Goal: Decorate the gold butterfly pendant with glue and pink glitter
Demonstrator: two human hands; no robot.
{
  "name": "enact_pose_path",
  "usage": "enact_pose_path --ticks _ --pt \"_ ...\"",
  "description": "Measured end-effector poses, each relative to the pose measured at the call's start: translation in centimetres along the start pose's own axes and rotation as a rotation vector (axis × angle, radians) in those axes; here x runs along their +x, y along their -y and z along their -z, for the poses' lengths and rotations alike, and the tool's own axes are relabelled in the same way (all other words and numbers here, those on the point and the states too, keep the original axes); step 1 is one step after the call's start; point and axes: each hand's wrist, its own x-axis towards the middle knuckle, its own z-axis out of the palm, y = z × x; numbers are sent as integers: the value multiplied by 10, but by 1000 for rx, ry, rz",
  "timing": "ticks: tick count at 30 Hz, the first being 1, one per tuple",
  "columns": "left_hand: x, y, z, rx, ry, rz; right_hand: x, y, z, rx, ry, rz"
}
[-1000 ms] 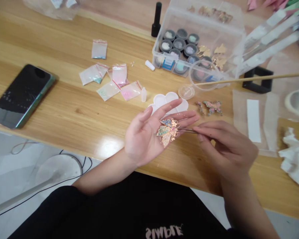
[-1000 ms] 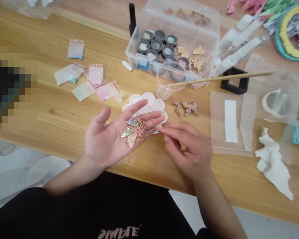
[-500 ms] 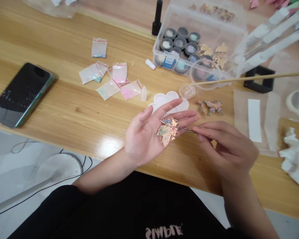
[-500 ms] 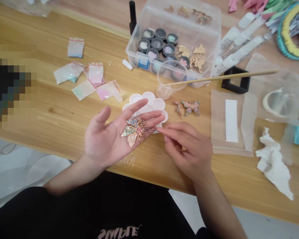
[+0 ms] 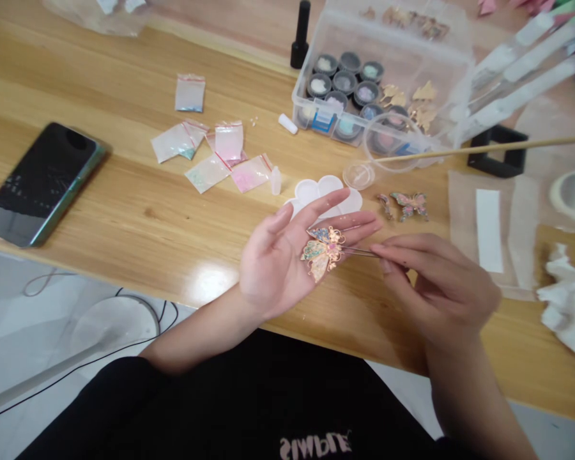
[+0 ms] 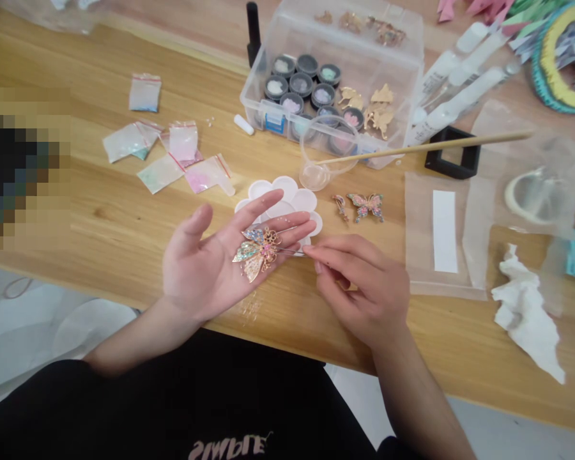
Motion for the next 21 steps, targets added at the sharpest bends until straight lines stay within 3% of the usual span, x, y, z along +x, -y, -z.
enact_pose_path --ticks 21 --pt "0 1 1 -10 12 -4 1 1 -1 -22 0 22"
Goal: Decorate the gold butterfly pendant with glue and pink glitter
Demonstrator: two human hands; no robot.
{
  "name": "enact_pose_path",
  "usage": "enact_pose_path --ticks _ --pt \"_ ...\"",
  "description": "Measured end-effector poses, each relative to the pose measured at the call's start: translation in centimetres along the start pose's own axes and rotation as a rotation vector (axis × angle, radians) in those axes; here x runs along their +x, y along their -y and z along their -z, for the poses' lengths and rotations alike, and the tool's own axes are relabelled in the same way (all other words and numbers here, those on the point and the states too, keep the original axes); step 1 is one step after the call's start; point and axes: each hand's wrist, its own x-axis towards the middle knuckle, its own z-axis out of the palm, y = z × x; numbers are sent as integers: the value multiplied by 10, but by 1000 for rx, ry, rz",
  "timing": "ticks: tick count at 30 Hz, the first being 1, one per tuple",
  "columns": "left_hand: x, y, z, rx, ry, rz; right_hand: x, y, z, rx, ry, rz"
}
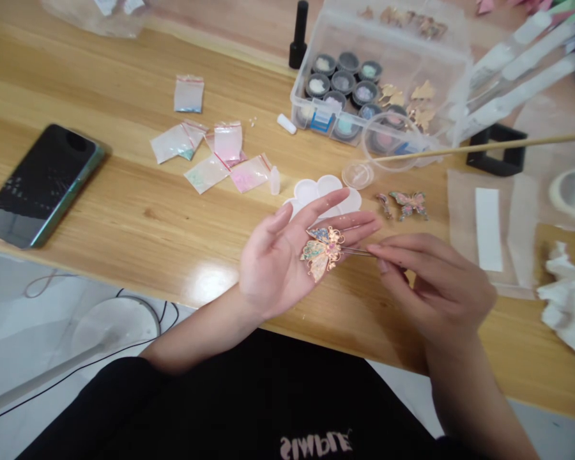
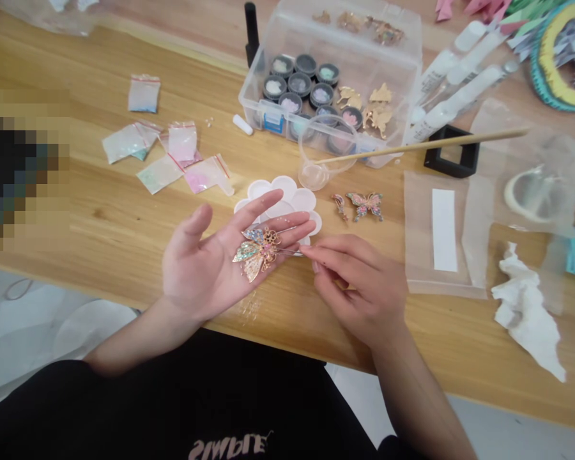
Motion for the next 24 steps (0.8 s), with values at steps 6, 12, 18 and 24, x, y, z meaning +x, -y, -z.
enact_pose_path --ticks 6,12,18,24 --pt "-1 0 0 10 -14 0 -1 -1 0 9 0 -3" --pt "-1 0 0 5 -17 3 0 -1 0 -1 3 5" --pt "-1 -1 1 10 -28 2 -1 -5 3 37 -108 -51" --pt "0 -5 -3 5 -161 -61 1 -22 7 -145 -199 -101"
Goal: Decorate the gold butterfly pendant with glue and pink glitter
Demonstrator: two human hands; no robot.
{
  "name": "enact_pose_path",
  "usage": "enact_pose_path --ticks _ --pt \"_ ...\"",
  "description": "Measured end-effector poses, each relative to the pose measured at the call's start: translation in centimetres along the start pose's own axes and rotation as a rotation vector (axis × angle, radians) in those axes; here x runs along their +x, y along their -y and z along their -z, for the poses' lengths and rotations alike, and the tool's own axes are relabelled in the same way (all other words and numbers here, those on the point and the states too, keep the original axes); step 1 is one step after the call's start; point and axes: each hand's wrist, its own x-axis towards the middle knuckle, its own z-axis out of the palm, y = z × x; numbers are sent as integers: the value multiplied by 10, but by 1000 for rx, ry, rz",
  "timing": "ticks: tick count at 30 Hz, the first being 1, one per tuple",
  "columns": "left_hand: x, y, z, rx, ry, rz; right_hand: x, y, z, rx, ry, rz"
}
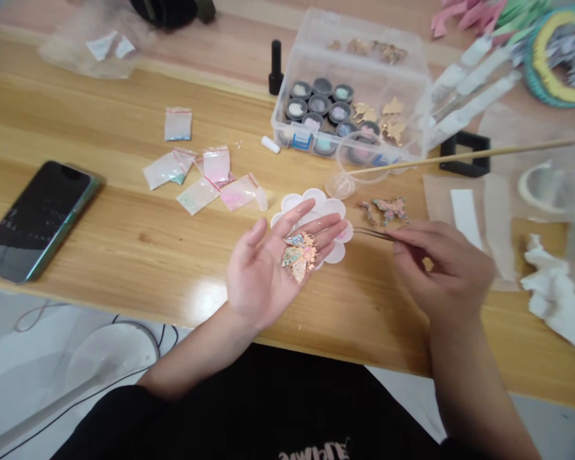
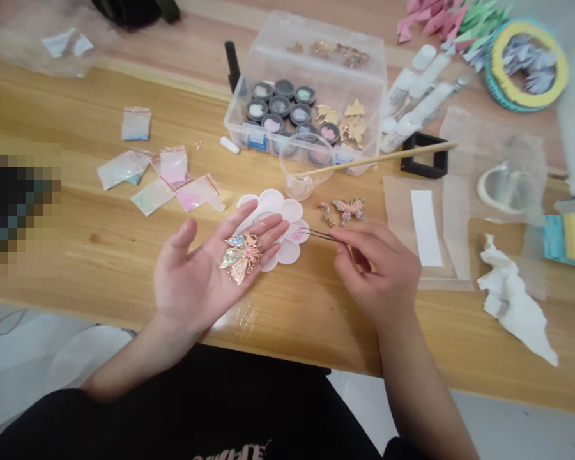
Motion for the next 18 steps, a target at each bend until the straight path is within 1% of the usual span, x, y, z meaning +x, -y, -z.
enact_pose_path --ticks 3,5,9,14,18 --pt "0 -2 -3 14 -99 -36 1 -7 -3 -81 67 51" --pt "0 -2 -3 21 -124 -51 1 -9 -5 -101 93 92" --pt "0 -3 -1 16 -108 -63 0 -11 -10 -113 131 140" --pt "-1 -2 3 -7 -70 -71 -1 -10 -11 -147 174 120" --pt "-1 -2 4 -16 -59 -81 -2 -10 -11 -142 167 111"
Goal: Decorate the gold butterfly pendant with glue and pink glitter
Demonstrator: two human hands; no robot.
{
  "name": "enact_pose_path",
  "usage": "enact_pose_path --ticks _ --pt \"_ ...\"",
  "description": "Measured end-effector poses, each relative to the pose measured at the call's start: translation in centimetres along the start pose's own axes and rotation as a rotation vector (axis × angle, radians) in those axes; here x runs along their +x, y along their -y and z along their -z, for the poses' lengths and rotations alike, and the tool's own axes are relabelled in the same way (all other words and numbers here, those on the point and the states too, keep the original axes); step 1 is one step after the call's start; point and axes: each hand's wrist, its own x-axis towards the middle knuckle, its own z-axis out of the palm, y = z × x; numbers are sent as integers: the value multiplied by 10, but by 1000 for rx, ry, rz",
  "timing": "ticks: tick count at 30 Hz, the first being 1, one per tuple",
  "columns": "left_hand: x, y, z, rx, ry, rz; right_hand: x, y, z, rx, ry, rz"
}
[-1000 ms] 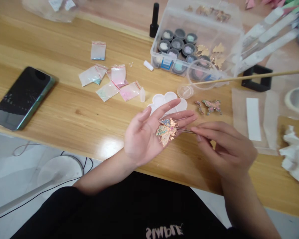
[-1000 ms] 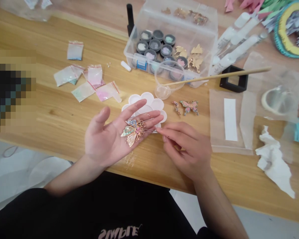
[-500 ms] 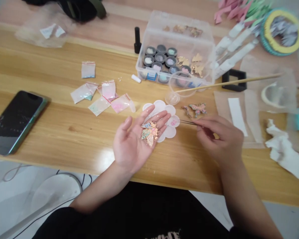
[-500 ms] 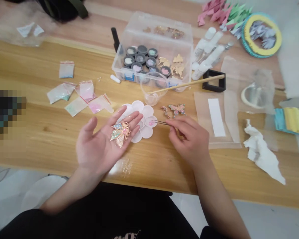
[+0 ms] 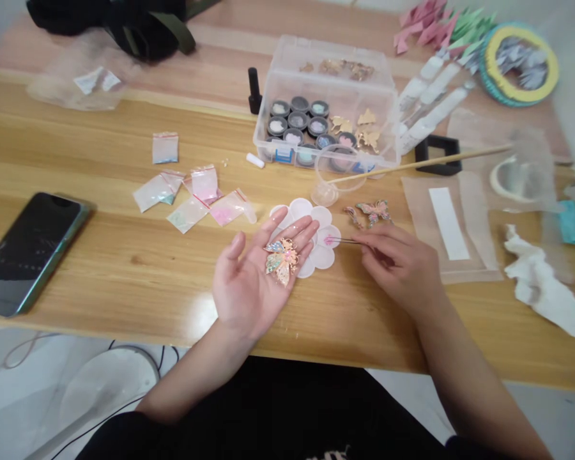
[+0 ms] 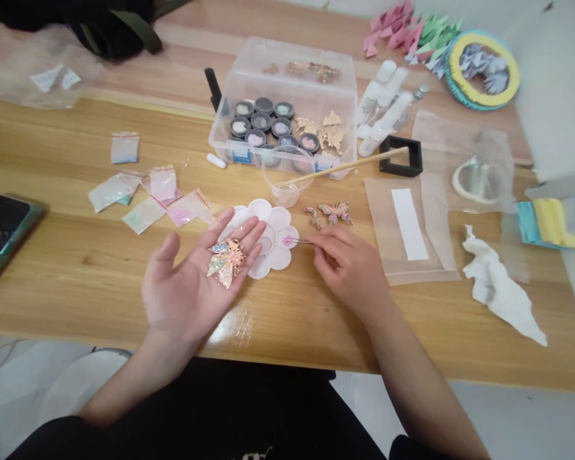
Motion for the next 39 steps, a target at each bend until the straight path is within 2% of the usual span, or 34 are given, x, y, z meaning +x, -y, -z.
enact_pose_path --ticks 25,31,39 --pt "1 0 -5 3 3 1 0 -2 1 0 21 -34" --pt "2 1 -4 -5 -6 -4 -1 -1 1 14 -6 -45" --pt "-1 0 -4 -19 -15 19 1 -3 1 28 39 -46"
